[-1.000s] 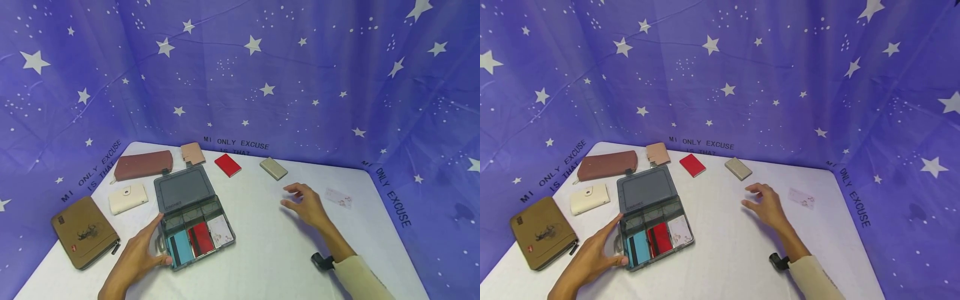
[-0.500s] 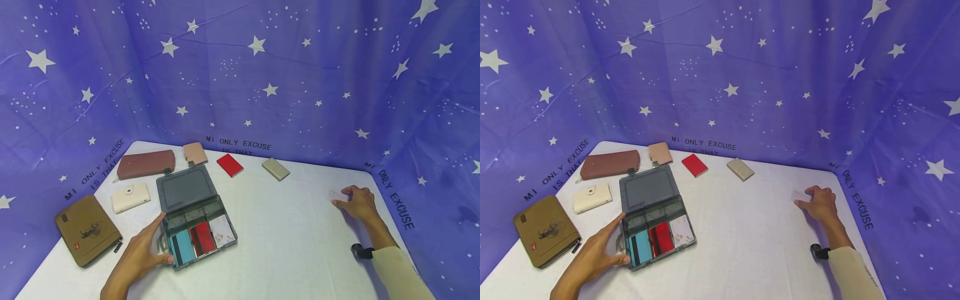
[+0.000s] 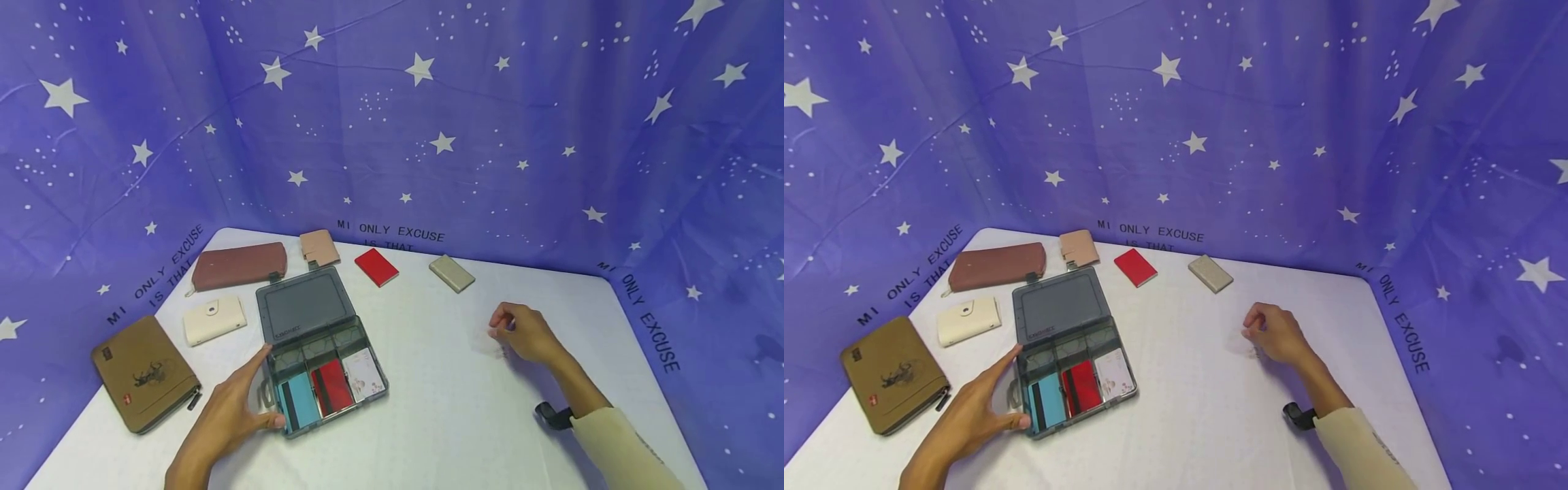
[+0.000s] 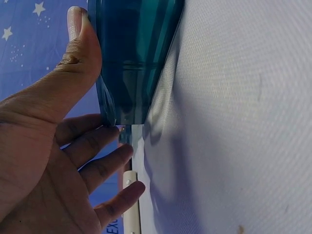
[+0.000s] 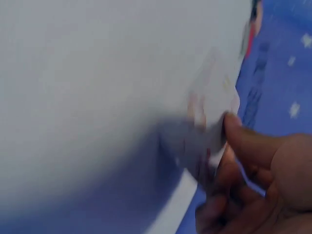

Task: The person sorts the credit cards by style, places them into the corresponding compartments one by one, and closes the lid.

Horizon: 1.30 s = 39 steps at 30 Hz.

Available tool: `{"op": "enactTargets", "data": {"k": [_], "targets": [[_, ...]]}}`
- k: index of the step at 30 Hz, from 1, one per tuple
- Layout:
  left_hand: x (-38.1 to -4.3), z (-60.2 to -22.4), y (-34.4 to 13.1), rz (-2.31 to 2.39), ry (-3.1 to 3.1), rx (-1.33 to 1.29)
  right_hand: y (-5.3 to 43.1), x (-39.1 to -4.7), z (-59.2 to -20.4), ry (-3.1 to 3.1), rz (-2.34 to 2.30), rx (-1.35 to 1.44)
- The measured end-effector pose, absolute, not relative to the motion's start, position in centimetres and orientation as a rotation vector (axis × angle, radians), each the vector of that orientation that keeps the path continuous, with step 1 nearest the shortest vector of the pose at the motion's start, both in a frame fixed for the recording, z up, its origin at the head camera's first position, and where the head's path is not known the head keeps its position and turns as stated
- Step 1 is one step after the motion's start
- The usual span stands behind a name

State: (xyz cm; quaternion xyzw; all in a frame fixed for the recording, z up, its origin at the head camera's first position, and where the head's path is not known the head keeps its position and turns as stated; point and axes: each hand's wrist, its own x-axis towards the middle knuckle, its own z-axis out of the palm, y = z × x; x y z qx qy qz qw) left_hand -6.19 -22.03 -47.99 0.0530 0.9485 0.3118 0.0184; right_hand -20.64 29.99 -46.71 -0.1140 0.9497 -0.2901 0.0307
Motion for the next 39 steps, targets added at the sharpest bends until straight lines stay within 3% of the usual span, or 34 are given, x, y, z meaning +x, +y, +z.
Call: {"op": "enactTargets", "data": {"k": [8,23,31,39], "targets": [[-6.3,-47.9,-22.0,0.962,2.941,0.154,21.0,-18.2,-44.4,2.547,-1.202,-0.723],[-6.2,-47.7,-22.1,0.96,2.936,0.145,7.4,-15.8,-45.1,2.213,-1.466,-0.797],[-6.1,-47.7,-22.2,0.952,2.933,0.116,4.1,-15.0,-45.9,2.273,-1.391,-0.87],[-6.2,-47.9,-22.1,0.966,2.949,0.148,5.2,-15.8,-46.4,2.472,-1.438,-0.746]]}}
